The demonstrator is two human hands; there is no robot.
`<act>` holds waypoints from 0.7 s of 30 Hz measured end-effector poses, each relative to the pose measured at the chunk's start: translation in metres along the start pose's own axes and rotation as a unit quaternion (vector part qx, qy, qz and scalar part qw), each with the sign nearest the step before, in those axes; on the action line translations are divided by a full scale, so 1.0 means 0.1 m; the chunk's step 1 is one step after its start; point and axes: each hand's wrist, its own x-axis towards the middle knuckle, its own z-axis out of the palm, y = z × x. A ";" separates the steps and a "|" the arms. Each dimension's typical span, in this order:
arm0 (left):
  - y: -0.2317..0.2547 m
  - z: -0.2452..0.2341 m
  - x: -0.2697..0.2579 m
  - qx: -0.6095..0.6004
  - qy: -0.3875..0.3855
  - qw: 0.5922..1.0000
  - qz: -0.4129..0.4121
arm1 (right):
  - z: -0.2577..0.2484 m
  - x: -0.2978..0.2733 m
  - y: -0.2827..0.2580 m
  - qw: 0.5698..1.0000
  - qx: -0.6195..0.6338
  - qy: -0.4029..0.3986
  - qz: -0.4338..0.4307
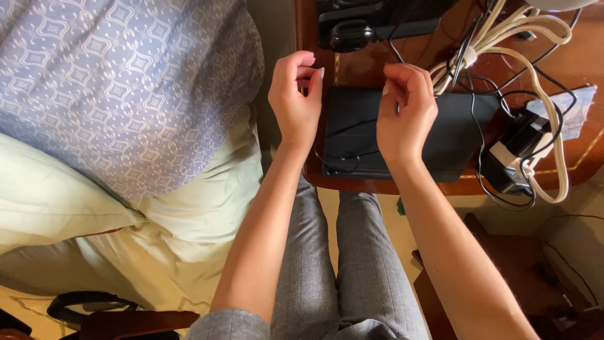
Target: Sweeping the floor and organizing items on a nightstand in a bedroom.
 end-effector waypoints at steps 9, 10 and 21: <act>0.03 0.00 0.05 0.004 -0.008 1.000 0.029 | -0.07 0.02 0.29 1.000 0.015 0.027 -0.004; 0.07 0.00 0.10 0.004 -0.010 0.999 0.045 | -0.07 0.05 0.35 0.998 0.044 0.046 -0.009; -0.36 0.21 0.37 0.058 -0.087 0.987 0.118 | -0.26 0.77 0.76 0.984 0.174 0.030 -0.011</act>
